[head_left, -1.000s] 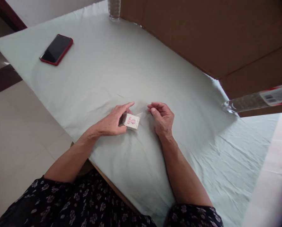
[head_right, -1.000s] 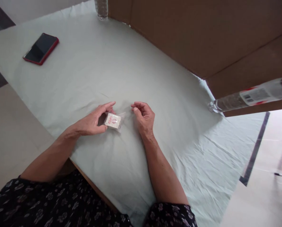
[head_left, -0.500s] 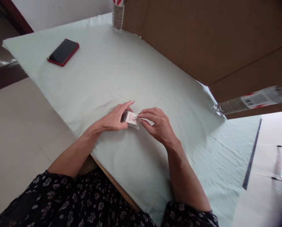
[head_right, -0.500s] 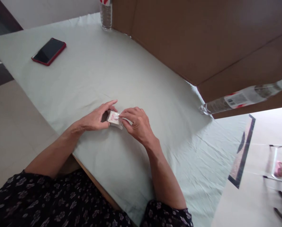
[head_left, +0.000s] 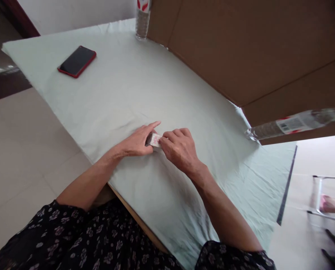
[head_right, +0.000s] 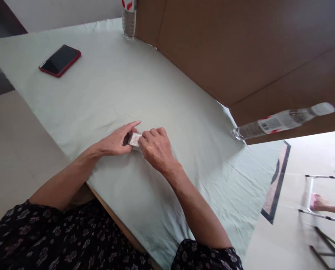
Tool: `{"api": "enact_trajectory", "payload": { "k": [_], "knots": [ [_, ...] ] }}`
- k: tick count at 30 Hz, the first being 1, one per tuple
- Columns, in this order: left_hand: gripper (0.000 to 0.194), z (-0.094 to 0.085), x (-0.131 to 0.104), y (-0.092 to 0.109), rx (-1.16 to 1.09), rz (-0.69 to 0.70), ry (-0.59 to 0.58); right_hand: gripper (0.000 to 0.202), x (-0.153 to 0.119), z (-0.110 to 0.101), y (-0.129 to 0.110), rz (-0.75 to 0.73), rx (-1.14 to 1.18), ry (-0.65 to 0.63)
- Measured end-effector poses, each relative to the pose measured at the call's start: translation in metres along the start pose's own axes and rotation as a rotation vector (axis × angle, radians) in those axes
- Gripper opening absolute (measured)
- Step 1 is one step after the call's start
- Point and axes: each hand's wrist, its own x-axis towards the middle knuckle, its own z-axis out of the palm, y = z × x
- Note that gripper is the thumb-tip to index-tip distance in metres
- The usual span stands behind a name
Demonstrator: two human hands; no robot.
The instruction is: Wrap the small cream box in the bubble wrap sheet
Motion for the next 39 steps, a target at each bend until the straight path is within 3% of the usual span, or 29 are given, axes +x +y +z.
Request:
{"api": "enact_trajectory", "payload": {
  "k": [9,15,23,28,32,36,39],
  "knots": [
    [0.095,0.008,0.000,0.000,-0.055,0.085,0.061,0.014,0.007,0.010,0.011,0.389,0.448,0.113],
    [0.096,0.012,0.001,0.000,-0.231,0.001,0.102,0.018,0.015,0.004,0.016,0.601,0.602,0.134],
    [0.098,0.011,0.002,0.007,-0.289,-0.085,0.047,0.020,0.028,-0.009,0.023,0.599,0.619,0.155],
    [0.092,0.007,0.005,0.007,-0.501,-0.075,0.020,0.021,0.037,-0.013,0.032,0.610,0.673,0.194],
    [0.077,0.007,0.007,0.008,-0.668,-0.124,0.022,0.023,0.046,-0.010,0.048,0.685,0.729,0.229],
    [0.045,0.008,0.008,0.006,-0.694,-0.171,0.137,0.023,0.052,0.005,0.063,0.744,0.796,0.254],
    [0.029,0.008,0.009,0.005,-0.673,-0.157,0.109,0.024,0.049,0.017,0.069,0.787,0.874,0.268]
  ]
}}
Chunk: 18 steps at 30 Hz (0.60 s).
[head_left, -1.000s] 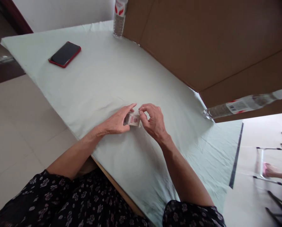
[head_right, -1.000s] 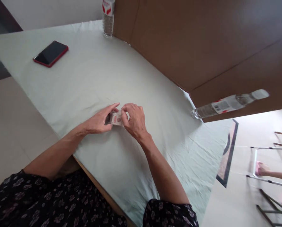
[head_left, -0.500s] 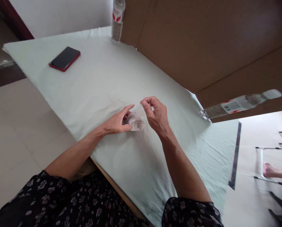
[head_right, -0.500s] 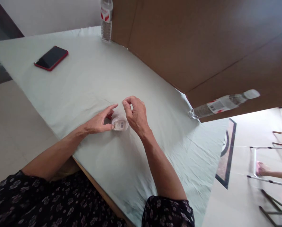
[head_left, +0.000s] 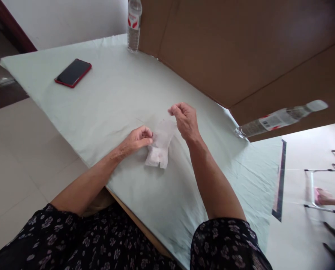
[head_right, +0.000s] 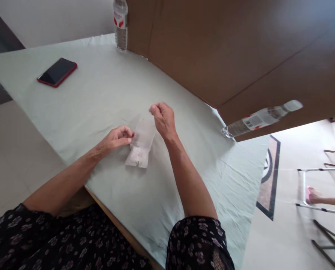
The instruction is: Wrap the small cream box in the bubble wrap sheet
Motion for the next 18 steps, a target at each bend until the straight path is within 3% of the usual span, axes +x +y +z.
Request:
{"api": "enact_trajectory", "payload": {
  "k": [3,5,8,12,15,18],
  "knots": [
    [0.025,0.001,0.000,0.000,0.068,-0.026,-0.068,0.020,-0.011,-0.003,0.008,0.036,0.079,0.094],
    [0.032,0.002,0.000,0.000,0.086,-0.035,-0.068,0.018,-0.025,-0.008,0.007,0.059,0.101,0.144],
    [0.044,0.003,0.000,-0.001,0.069,-0.044,-0.062,0.025,-0.050,-0.013,-0.002,0.092,0.010,0.010],
    [0.057,0.001,0.001,-0.006,0.018,-0.052,-0.057,0.037,-0.077,-0.002,-0.014,0.118,-0.276,-0.209],
    [0.058,0.000,0.002,-0.009,-0.032,-0.048,-0.046,0.040,-0.084,0.010,-0.015,0.132,-0.447,-0.212],
    [0.054,0.000,0.003,-0.011,-0.091,-0.035,-0.015,0.021,-0.084,0.014,-0.010,0.131,-0.504,-0.168]
  ]
}}
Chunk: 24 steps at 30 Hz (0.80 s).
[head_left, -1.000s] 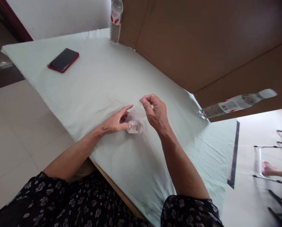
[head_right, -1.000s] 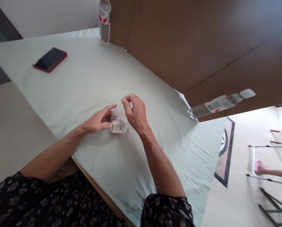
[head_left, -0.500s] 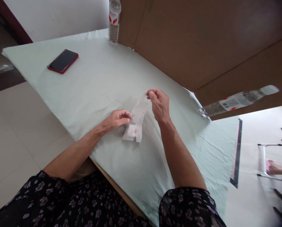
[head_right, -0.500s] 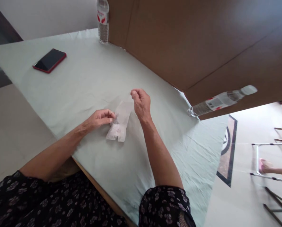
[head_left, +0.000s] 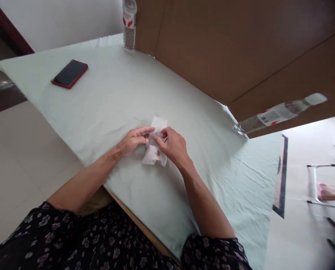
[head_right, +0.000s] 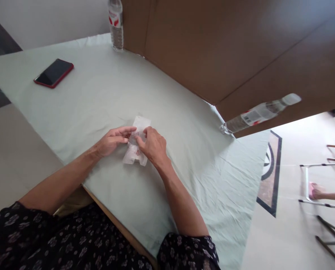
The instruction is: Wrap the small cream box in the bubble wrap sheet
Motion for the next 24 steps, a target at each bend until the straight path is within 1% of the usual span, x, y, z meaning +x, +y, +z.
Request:
{"api": "enact_trajectory", "payload": {
  "k": [1,2,4,7,8,10,13,14,15,19,22,24],
  "knots": [
    [0.053,0.000,0.001,0.000,-0.013,0.006,0.013,0.013,0.001,0.000,0.003,0.006,0.014,0.022],
    [0.053,0.000,0.001,-0.001,-0.023,0.013,0.026,0.009,0.002,0.000,0.006,0.012,0.052,0.044],
    [0.052,-0.001,0.003,-0.001,-0.038,0.034,0.053,0.012,0.003,-0.002,0.014,0.032,0.199,0.085],
    [0.053,-0.001,0.003,0.001,-0.004,0.068,0.095,0.017,0.004,-0.004,0.025,0.099,0.505,0.107],
    [0.054,-0.001,0.003,0.001,0.050,0.073,0.112,0.018,0.004,-0.003,0.028,0.128,0.599,0.095],
    [0.053,0.000,0.001,0.003,0.256,0.106,0.186,0.021,0.003,-0.001,0.033,0.183,0.772,0.038],
    [0.048,0.001,-0.003,0.007,0.625,0.236,0.352,0.029,0.003,0.003,0.036,0.246,0.945,-0.068],
    [0.046,0.002,-0.004,0.009,0.691,0.270,0.384,0.033,0.002,0.004,0.035,0.258,0.978,-0.093],
    [0.044,0.002,-0.006,0.010,0.717,0.279,0.389,0.037,0.001,0.004,0.033,0.263,1.007,-0.114],
    [0.042,0.006,-0.008,0.013,0.721,0.189,0.318,0.045,-0.002,0.007,0.024,0.269,1.144,-0.169],
    [0.027,0.008,-0.008,0.014,0.754,0.158,0.341,0.046,-0.002,0.010,0.022,0.280,1.186,-0.158],
    [0.016,0.008,-0.008,0.014,0.726,0.140,0.380,0.044,0.000,0.012,0.025,0.283,1.176,-0.091]
  ]
}}
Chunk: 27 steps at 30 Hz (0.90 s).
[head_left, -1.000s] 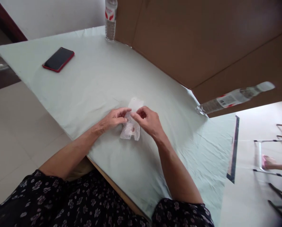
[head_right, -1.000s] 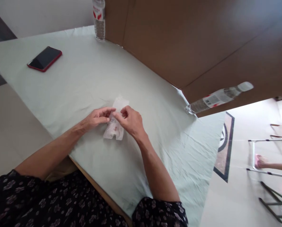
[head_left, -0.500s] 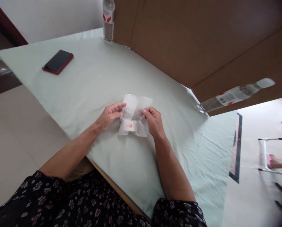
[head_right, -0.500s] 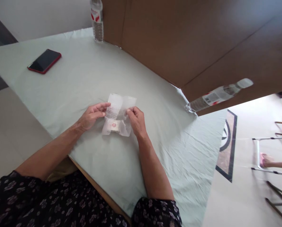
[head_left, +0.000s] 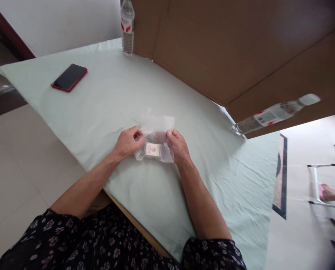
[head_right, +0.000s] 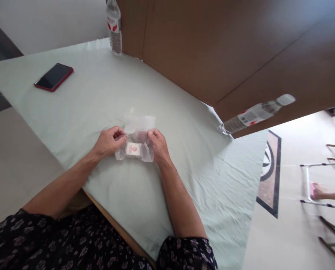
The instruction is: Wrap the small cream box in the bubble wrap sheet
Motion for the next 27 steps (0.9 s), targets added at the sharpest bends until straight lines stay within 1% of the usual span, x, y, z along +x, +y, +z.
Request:
{"api": "enact_trajectory", "payload": {
  "k": [2,5,8,10,11,13,15,16,17,18,19,20,22,24,25,27],
  "knots": [
    [0.014,-0.002,0.001,-0.001,-0.079,-0.056,0.056,0.041,0.004,-0.004,0.002,-0.052,-0.007,0.092],
    [0.017,-0.005,0.007,-0.005,-0.332,-0.200,0.134,0.036,0.011,-0.013,0.005,-0.119,-0.007,0.228],
    [0.017,-0.004,0.016,-0.009,-0.598,-0.375,0.161,0.032,0.020,-0.022,0.008,-0.134,-0.018,0.295],
    [0.016,-0.003,0.022,-0.012,-0.659,-0.436,0.189,0.028,0.026,-0.027,0.011,-0.140,-0.058,0.345],
    [0.016,-0.003,0.023,-0.013,-0.645,-0.432,0.219,0.026,0.027,-0.028,0.012,-0.151,-0.081,0.381],
    [0.017,-0.003,0.023,-0.013,-0.546,-0.345,0.319,0.027,0.026,-0.031,0.011,-0.213,-0.146,0.465],
    [0.021,-0.006,0.018,-0.012,-0.385,-0.165,0.448,0.029,0.019,-0.032,0.005,-0.317,-0.248,0.513],
    [0.023,-0.008,0.015,-0.010,-0.295,-0.059,0.500,0.029,0.014,-0.032,0.000,-0.367,-0.316,0.500],
    [0.025,-0.010,0.011,-0.009,-0.206,0.044,0.528,0.028,0.009,-0.031,-0.005,-0.400,-0.381,0.455],
    [0.027,-0.011,0.008,-0.007,-0.123,0.136,0.528,0.029,0.004,-0.029,-0.010,-0.405,-0.437,0.379],
    [0.030,-0.012,0.005,-0.007,-0.049,0.209,0.496,0.030,-0.001,-0.027,-0.015,-0.386,-0.485,0.287],
    [0.033,-0.012,0.004,-0.006,0.018,0.258,0.434,0.033,-0.005,-0.025,-0.018,-0.353,-0.529,0.194],
    [0.044,-0.012,0.002,-0.006,0.125,0.285,0.262,0.041,-0.010,-0.020,-0.022,-0.287,-0.612,0.054],
    [0.054,-0.014,0.001,-0.005,0.206,0.248,0.118,0.043,-0.013,-0.016,-0.022,-0.266,-0.677,0.009],
    [0.058,-0.017,0.000,-0.003,0.240,0.231,0.074,0.041,-0.016,-0.015,-0.022,-0.278,-0.689,0.014],
    [0.062,-0.025,-0.006,0.004,0.303,0.232,0.036,0.034,-0.025,-0.013,-0.024,-0.328,-0.680,0.024]
  ]
}}
